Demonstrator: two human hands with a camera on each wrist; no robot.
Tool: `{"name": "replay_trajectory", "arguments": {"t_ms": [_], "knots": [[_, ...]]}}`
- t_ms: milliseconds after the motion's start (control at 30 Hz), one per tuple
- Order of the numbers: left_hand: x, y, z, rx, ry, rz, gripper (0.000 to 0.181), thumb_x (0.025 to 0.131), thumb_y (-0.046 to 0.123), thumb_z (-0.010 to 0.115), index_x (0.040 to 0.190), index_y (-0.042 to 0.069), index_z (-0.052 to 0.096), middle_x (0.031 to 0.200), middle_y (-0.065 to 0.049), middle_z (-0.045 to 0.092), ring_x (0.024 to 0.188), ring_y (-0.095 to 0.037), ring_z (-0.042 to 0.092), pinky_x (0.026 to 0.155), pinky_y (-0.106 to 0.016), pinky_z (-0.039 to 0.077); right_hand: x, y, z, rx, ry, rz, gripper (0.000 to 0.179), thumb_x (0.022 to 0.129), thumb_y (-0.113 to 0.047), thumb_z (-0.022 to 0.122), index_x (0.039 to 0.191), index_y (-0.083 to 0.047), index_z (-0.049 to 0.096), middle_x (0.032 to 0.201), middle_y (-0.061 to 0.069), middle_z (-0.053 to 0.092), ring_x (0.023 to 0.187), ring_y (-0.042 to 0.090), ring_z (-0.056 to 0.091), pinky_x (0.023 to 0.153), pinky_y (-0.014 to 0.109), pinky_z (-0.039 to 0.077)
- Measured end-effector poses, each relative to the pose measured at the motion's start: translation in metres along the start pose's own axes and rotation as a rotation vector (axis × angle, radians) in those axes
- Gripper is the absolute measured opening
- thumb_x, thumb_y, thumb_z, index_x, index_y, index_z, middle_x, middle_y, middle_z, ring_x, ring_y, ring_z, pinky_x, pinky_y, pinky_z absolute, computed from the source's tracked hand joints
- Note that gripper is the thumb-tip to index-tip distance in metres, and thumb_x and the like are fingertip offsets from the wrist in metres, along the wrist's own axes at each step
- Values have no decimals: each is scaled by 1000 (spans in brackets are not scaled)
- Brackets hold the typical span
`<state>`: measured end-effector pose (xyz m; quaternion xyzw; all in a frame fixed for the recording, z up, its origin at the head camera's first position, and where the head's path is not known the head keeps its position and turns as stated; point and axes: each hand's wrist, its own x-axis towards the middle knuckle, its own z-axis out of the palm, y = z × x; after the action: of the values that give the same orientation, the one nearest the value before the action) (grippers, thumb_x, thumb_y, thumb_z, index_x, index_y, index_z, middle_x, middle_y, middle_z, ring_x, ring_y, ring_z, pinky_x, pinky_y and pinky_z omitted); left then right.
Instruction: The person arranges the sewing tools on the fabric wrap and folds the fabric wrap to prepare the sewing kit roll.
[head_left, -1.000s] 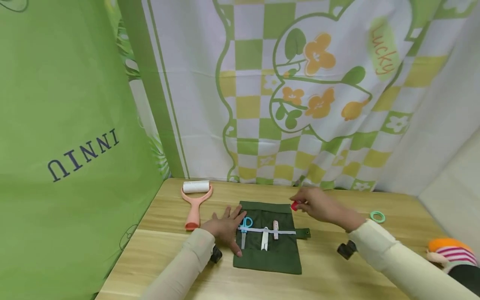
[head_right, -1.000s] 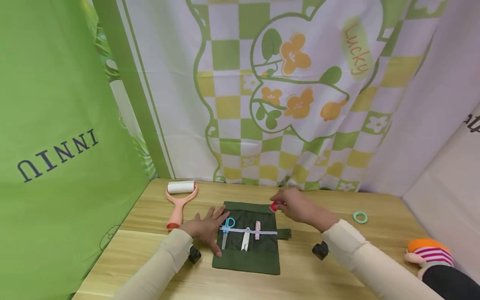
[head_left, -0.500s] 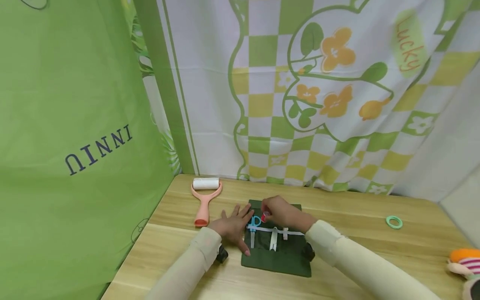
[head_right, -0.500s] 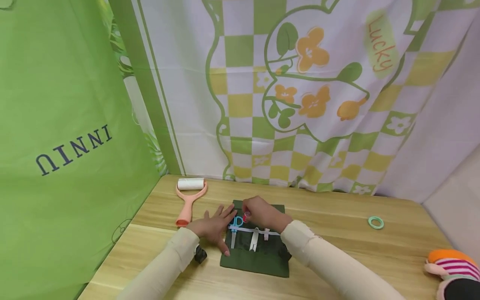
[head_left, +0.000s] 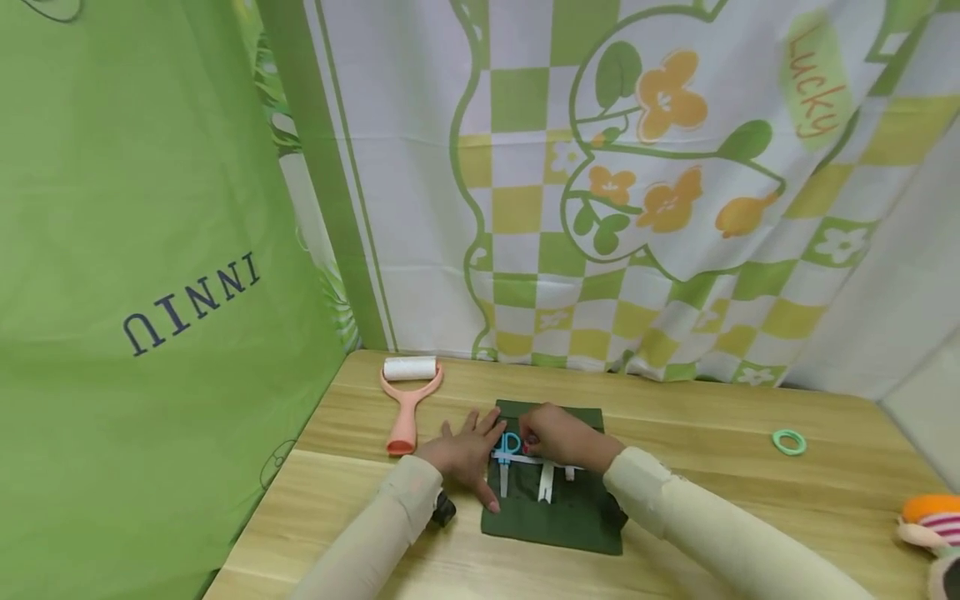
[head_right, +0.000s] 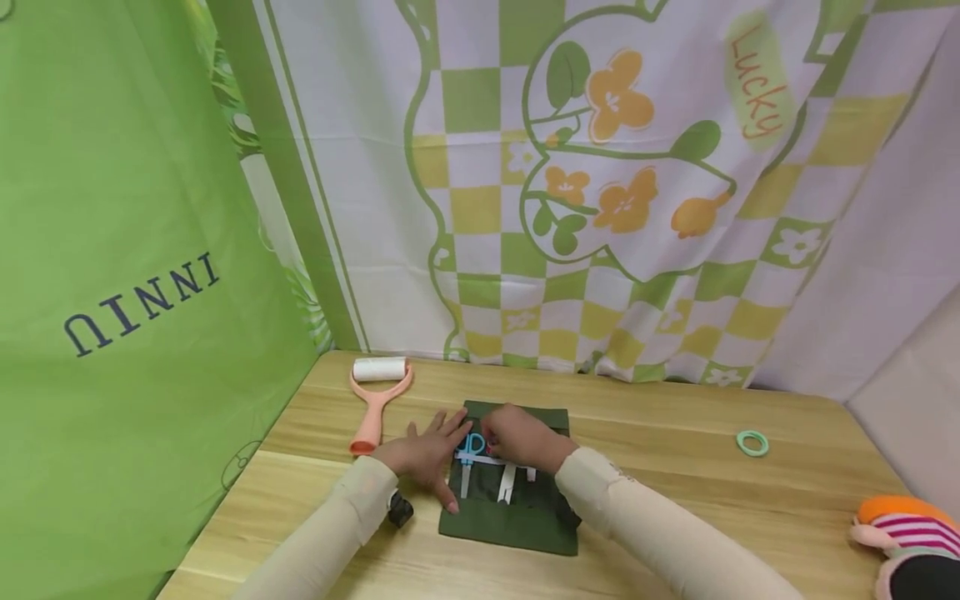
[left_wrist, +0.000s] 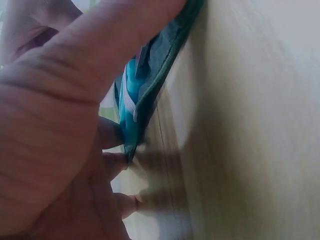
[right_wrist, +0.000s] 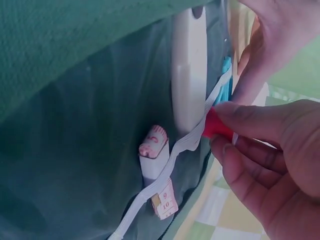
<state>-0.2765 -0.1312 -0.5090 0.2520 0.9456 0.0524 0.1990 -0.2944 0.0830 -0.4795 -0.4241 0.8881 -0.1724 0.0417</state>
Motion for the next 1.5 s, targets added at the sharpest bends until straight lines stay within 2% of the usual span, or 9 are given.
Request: {"name": "replay_trajectory", "arguments": {"t_ms": [200,433,600,733,833,933,1167,1333,1500], "knots": [[-4,1,-3,-15,2,2,136,61,68,84,163,21,7,171,-2,-8,158,-37,-1,111,-79,15,3,-1,-3,41,-31,6,13,88,0,71,78,-7,68,68,0,62,57,3,40,56,21,35],[-3,2,-2,-15,5,-2,136,62,68,84,163,21,8,171,-2,-8,158,-37,-1,111,-79,16,3,3,-7,153,-97,46,9,92,-6,71,83,-8,73,74,-1,70,57,0,52,55,20,45],[-4,3,-2,-9,5,-11,136,61,69,83,163,22,7,171,-1,-8,158,-37,-1,112,-78,16,4,16,-7,268,-131,74,10,95,-9,67,92,-7,77,73,4,73,52,5,58,54,22,50],[-6,4,-2,-4,1,-15,136,60,69,84,163,21,9,171,-1,-7,158,-37,0,112,-77,17,5,29,-1,344,-125,116,13,96,-13,67,96,-7,79,78,5,76,56,9,65,56,23,53],[-8,4,-3,-5,-2,-19,136,60,68,85,163,20,11,172,-2,-5,158,-37,1,112,-77,18,6,34,4,347,-98,120,13,95,-15,69,95,-9,80,83,2,77,63,4,63,60,22,53],[-9,5,-4,-3,-5,-23,135,61,68,85,163,20,11,172,-2,-5,158,-37,2,111,-77,18,8,35,6,339,-79,118,13,94,-16,70,93,-10,81,81,1,77,61,1,58,59,21,50],[-7,6,-5,1,-2,-24,135,61,67,85,163,21,10,171,-2,-6,158,-38,1,111,-78,18,10,32,7,357,-74,168,11,92,-13,72,85,-9,80,72,2,74,54,6,60,54,23,51],[-6,6,-4,4,3,-26,135,60,67,85,163,21,10,171,-1,-6,158,-37,1,111,-78,19,10,32,9,321,-79,162,13,92,-16,73,80,-11,79,70,3,73,54,6,59,54,23,50],[-7,6,-5,5,4,-20,135,60,69,84,163,21,10,172,-1,-6,158,-37,1,111,-78,19,7,25,8,162,19,87,12,92,-19,73,81,-16,75,72,-5,69,57,-1,53,58,21,48]]}}
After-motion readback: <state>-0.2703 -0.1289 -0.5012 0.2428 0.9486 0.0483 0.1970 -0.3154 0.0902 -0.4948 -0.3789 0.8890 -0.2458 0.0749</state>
